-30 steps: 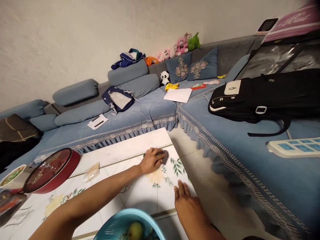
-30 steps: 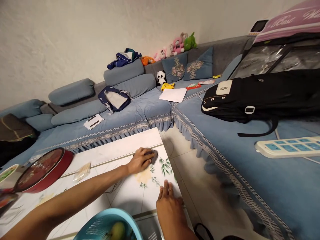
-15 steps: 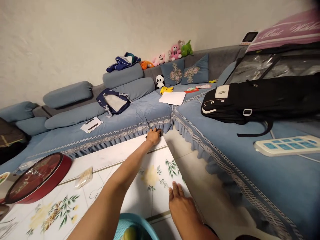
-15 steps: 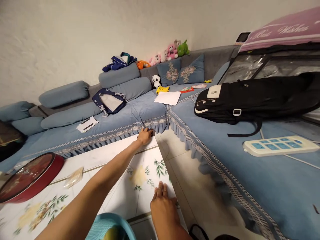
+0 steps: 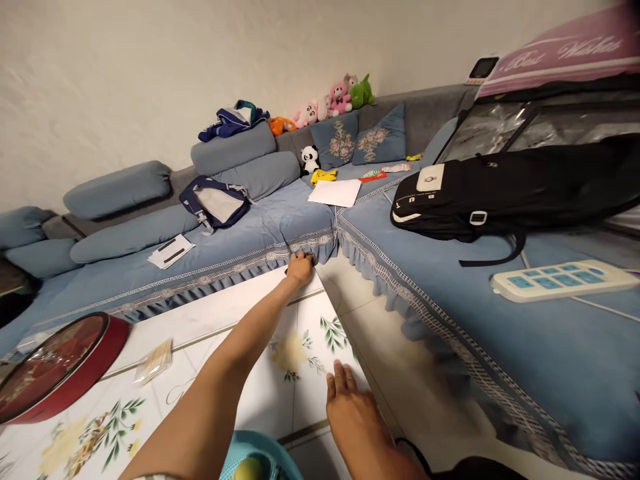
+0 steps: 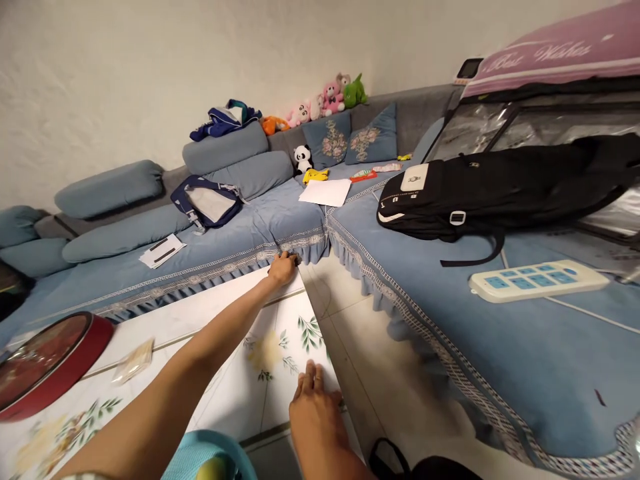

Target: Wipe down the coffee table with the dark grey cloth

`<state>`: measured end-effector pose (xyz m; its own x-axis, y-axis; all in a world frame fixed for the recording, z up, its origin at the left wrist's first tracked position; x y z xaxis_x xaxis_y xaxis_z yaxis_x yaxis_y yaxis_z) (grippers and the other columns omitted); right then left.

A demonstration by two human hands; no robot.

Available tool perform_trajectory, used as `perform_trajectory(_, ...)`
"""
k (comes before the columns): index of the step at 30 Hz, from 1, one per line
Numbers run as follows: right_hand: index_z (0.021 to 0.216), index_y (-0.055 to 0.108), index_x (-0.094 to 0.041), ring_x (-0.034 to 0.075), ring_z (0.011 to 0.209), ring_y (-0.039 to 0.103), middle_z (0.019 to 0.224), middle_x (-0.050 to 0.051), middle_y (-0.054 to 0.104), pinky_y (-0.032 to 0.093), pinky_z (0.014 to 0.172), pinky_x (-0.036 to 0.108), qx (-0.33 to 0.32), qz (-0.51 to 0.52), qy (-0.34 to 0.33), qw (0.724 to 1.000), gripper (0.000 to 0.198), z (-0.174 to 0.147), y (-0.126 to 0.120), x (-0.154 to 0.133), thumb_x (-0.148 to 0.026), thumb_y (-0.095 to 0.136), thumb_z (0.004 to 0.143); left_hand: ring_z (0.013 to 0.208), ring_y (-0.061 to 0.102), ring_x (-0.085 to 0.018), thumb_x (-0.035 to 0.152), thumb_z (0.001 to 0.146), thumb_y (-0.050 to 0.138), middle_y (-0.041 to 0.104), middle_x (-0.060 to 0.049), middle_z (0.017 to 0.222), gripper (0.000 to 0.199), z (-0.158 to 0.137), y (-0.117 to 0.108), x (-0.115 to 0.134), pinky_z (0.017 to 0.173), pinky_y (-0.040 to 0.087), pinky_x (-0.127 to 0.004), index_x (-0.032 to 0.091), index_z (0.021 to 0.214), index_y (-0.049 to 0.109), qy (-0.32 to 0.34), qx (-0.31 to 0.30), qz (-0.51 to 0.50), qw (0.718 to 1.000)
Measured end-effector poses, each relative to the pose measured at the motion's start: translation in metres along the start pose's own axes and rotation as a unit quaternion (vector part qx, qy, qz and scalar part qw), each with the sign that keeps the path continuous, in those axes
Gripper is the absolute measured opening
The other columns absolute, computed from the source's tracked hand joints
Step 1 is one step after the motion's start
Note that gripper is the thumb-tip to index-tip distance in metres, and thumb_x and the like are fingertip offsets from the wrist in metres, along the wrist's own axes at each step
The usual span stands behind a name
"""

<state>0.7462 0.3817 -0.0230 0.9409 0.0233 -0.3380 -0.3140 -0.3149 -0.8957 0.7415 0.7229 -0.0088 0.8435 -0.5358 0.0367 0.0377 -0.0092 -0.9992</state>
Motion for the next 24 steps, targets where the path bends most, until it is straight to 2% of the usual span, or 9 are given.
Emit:
perform_trajectory(4,0.156,0.055,-0.006,0.04,0.154,0.047,0.165,0.028,0.037,0.067,0.091,0.063,-0.045,-0.068,0.028,0.996,0.076,0.0,-0.001,0.0,0.015,0.033,0.087,0.129,0.053,-0.033,0.027,0.108,0.04,0.058,-0.017,0.15,0.051,-0.069,0.002,0.003,0.113,0.045,-0.052,0.022,0.156,0.058,0.078,-0.013,-0.013,0.997)
perform_trajectory(8,0.157,0.053,-0.004,0.039,0.154,0.048,0.165,0.029,0.036,0.069,0.086,0.058,-0.034,-0.078,0.011,0.996,0.077,-0.002,-0.004,0.0,0.015,0.031,0.085,0.13,0.053,-0.03,0.026,0.108,0.039,0.053,-0.012,0.16,0.056,-0.198,0.008,-0.061,0.116,0.046,-0.049,0.028,0.161,0.054,0.202,-0.023,-0.059,0.977)
perform_trajectory(10,0.157,0.054,-0.007,0.039,0.154,0.049,0.166,0.028,0.036,0.069,0.086,0.058,-0.026,-0.081,0.002,0.996,0.078,-0.004,-0.003,0.002,0.014,0.033,0.085,0.129,0.054,-0.032,0.025,0.107,0.038,0.054,-0.012,0.159,0.056,-0.246,0.005,-0.118,0.113,0.049,-0.052,0.03,0.16,0.056,0.169,-0.005,-0.052,0.984)
perform_trajectory(12,0.158,0.055,-0.01,0.038,0.154,0.048,0.166,0.026,0.037,0.068,0.088,0.06,-0.021,-0.079,-0.002,0.997,0.079,-0.006,-0.002,0.004,0.014,0.034,0.085,0.128,0.056,-0.032,0.025,0.106,0.039,0.057,-0.011,0.156,0.055,-0.267,-0.002,-0.168,0.111,0.051,-0.053,0.033,0.157,0.059,0.111,0.012,-0.034,0.993)
perform_trajectory(15,0.158,0.054,-0.008,0.038,0.155,0.046,0.167,0.026,0.036,0.068,0.089,0.06,-0.027,-0.076,-0.004,0.997,0.08,-0.005,-0.002,0.007,0.015,0.031,0.085,0.121,0.059,-0.033,0.026,0.104,0.04,0.062,-0.013,0.15,0.053,-0.246,-0.009,-0.207,0.11,0.052,-0.055,0.029,0.15,0.067,0.015,0.019,-0.008,1.0)
perform_trajectory(17,0.158,0.053,-0.006,0.038,0.155,0.047,0.167,0.027,0.036,0.069,0.086,0.058,-0.033,-0.077,-0.002,0.997,0.079,-0.005,-0.003,0.007,0.015,0.031,0.085,0.116,0.06,-0.035,0.023,0.103,0.035,0.063,-0.019,0.145,0.055,-0.213,-0.012,-0.205,0.108,0.051,-0.06,0.021,0.145,0.07,-0.032,0.029,0.002,0.999)
perform_trajectory(20,0.158,0.054,-0.008,0.037,0.155,0.048,0.168,0.026,0.038,0.069,0.086,0.055,-0.028,-0.078,-0.002,0.997,0.079,-0.006,-0.005,0.005,0.014,0.035,0.085,0.116,0.059,-0.037,0.023,0.103,0.034,0.062,-0.023,0.145,0.055,-0.182,-0.01,-0.171,0.106,0.05,-0.063,0.016,0.145,0.07,-0.032,0.04,0.001,0.999)
perform_trajectory(22,0.157,0.056,-0.009,0.037,0.154,0.048,0.167,0.027,0.039,0.069,0.089,0.053,-0.018,-0.081,-0.002,0.997,0.076,-0.008,-0.007,0.005,0.013,0.037,0.086,0.123,0.058,-0.034,0.027,0.105,0.041,0.062,-0.017,0.149,0.051,-0.196,-0.005,-0.143,0.11,0.05,-0.055,0.023,0.146,0.07,0.012,0.025,-0.009,1.0)
perform_trajectory(24,0.156,0.056,-0.008,0.038,0.154,0.048,0.167,0.028,0.04,0.068,0.092,0.054,-0.01,-0.078,-0.002,0.997,0.074,-0.01,-0.008,0.005,0.012,0.039,0.087,0.132,0.056,-0.03,0.03,0.107,0.046,0.06,-0.011,0.155,0.047,-0.236,0.002,-0.12,0.114,0.049,-0.049,0.031,0.149,0.068,0.101,-0.007,-0.034,0.994)
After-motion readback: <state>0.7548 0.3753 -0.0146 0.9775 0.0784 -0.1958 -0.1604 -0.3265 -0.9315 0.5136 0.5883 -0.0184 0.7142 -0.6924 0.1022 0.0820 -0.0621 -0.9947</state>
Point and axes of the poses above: each hand's wrist, its own z-axis towards the middle knuckle, its own y-axis out of the palm, x = y × z, the point moved 5 cm from there along z, towards the middle knuckle
